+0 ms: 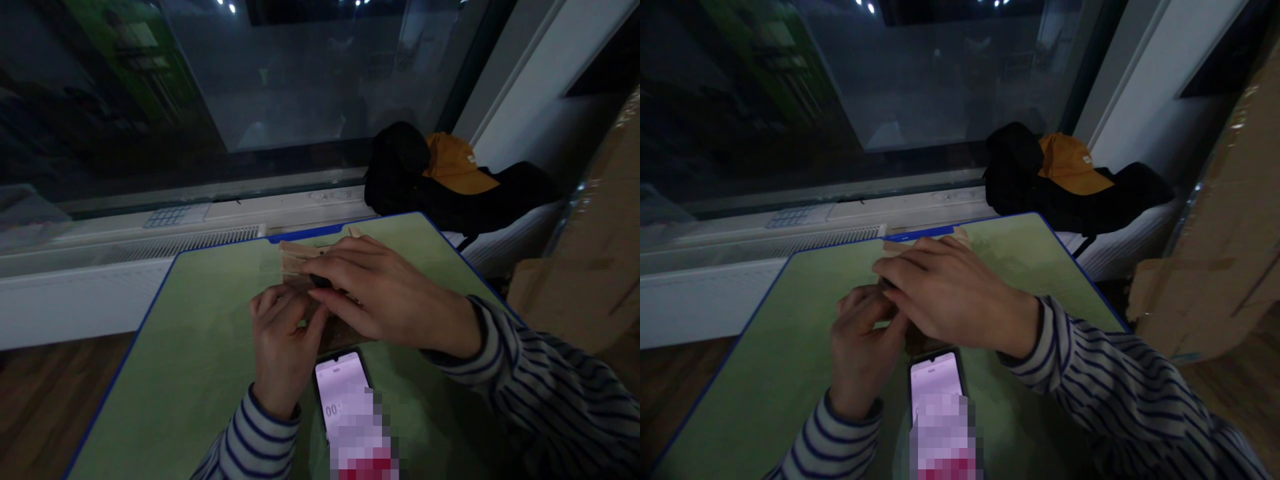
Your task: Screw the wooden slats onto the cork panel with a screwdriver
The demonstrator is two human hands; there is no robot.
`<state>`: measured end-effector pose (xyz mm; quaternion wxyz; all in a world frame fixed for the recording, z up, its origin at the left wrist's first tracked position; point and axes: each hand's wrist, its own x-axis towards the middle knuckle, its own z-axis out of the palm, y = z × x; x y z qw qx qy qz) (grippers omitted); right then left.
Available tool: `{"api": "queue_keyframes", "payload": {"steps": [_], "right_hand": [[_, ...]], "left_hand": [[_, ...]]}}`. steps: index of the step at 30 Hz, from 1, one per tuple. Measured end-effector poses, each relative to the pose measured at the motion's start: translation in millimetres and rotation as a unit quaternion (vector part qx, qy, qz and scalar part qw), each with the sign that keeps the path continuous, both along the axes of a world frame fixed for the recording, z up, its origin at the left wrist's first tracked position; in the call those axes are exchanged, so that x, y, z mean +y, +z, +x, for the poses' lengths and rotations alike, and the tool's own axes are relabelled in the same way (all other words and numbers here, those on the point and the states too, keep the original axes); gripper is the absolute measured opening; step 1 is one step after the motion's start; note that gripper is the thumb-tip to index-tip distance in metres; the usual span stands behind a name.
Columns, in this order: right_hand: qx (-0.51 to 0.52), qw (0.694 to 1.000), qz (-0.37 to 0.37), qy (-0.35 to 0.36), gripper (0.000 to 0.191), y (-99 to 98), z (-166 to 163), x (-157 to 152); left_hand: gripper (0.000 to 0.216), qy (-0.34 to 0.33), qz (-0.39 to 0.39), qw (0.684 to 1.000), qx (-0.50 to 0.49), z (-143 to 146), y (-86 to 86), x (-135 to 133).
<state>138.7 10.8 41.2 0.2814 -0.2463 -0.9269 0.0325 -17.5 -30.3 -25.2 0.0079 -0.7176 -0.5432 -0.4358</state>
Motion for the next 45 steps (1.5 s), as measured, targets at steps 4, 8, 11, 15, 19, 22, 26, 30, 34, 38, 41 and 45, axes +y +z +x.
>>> {"api": "queue_keyframes", "payload": {"steps": [4,8,11,15,19,22,26,30,34,38,41,45], "right_hand": [[0.0,0.999,-0.027,0.017,0.03,2.8,2.0,1.9],[-0.033,0.999,0.006,-0.012,0.025,3.1,2.2,2.0],[-0.064,0.996,0.037,-0.05,0.025,2.8,1.3,0.9],[-0.063,0.993,0.062,-0.073,0.023,2.3,0.8,0.3],[-0.046,0.993,0.079,-0.069,0.022,0.2,-0.7,-0.6],[-0.029,0.996,0.07,-0.054,0.025,-1.2,-2.3,-1.2],[-0.004,1.0,-0.022,0.001,0.031,-1.7,-1.7,2.1],[-0.01,1.0,-0.018,0.005,0.03,-1.7,-0.2,5.4],[-0.032,0.998,0.051,-0.024,0.025,-1.4,-0.5,2.3],[-0.05,0.993,0.077,-0.069,0.022,0.5,-1.4,-2.0],[-0.058,0.992,0.08,-0.079,0.02,1.0,-2.8,-3.8],[-0.061,0.993,0.07,-0.078,0.023,-0.7,-5.5,-6.0]], "left_hand": [[0.011,-0.013,-0.01,1.0,-0.002,0.1,0.2,0.6],[0.006,-0.031,-0.02,0.999,0.011,-0.4,-0.5,2.5],[0.008,-0.043,-0.028,0.999,0.014,-0.3,-1.4,4.2],[0.008,-0.037,-0.025,0.999,0.026,1.4,-2.7,4.3],[0.009,-0.008,-0.001,1.0,0.029,2.9,-3.8,2.5],[0.018,-0.003,0.003,1.0,0.023,2.2,-4.4,1.7],[0.022,-0.009,-0.004,1.0,0.006,1.0,-4.2,1.4],[0.015,-0.015,-0.022,1.0,0.008,1.7,-2.1,1.1],[0.011,-0.026,-0.036,0.999,0.017,2.3,-0.8,2.1],[0.012,-0.034,-0.041,0.998,0.028,2.7,-1.6,2.6],[0.014,-0.027,-0.04,0.998,0.028,3.8,-2.5,1.0],[0.015,0.013,-0.009,0.999,0.03,4.4,-3.5,-1.6]]}}
